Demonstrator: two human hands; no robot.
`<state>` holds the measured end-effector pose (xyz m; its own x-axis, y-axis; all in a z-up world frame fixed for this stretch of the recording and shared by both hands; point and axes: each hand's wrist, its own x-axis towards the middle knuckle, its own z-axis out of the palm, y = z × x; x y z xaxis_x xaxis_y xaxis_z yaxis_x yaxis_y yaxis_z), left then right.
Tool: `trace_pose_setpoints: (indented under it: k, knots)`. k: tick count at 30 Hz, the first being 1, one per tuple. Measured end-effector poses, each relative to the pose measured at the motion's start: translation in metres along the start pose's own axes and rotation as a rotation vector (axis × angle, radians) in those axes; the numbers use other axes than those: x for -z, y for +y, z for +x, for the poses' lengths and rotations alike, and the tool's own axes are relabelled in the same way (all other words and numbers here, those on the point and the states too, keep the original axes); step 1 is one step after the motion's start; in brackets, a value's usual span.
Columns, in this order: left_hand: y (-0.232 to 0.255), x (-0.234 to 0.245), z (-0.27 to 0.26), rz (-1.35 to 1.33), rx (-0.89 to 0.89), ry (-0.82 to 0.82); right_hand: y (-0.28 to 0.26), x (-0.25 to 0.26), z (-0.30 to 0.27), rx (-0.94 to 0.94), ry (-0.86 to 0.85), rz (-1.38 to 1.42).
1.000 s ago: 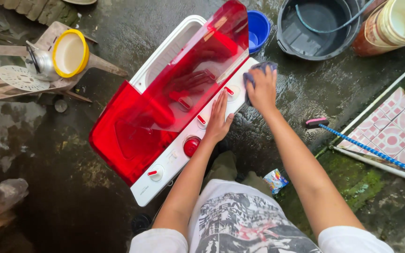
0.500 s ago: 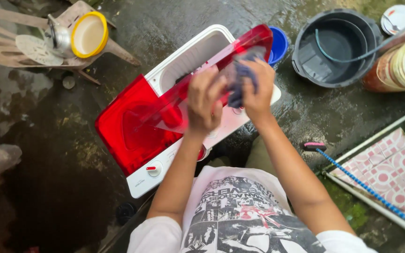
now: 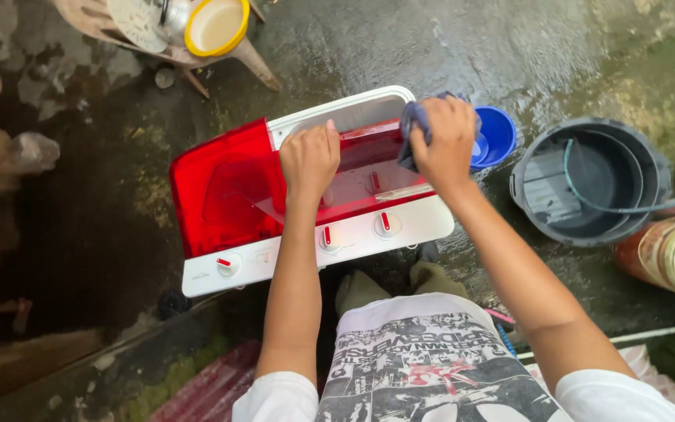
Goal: Clean the exterior surfaces and buttons of a portable washing machine using a cloth.
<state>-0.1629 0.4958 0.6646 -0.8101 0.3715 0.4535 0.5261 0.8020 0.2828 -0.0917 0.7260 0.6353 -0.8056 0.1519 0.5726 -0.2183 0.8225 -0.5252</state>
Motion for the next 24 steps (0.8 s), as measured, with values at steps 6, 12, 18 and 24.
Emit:
trace_pose_setpoints:
  k: [6,12,18,24]
  knots:
    - [0.003,-0.006,-0.002,0.023,0.025,0.050,-0.067,-0.039,0.013,0.228,-0.066,0.019]
    - [-0.004,-0.003,-0.001,-0.008,-0.011,-0.020,-0.021,0.004,0.020,0.236,-0.099,0.022]
    - [-0.021,0.044,-0.008,-0.077,-0.040,-0.067,0.057,0.011,-0.027,-0.076,-0.052,0.047]
    - [-0.111,0.056,-0.046,-0.215,0.314,-0.106,-0.048,0.003,-0.004,0.032,0.099,-0.087]
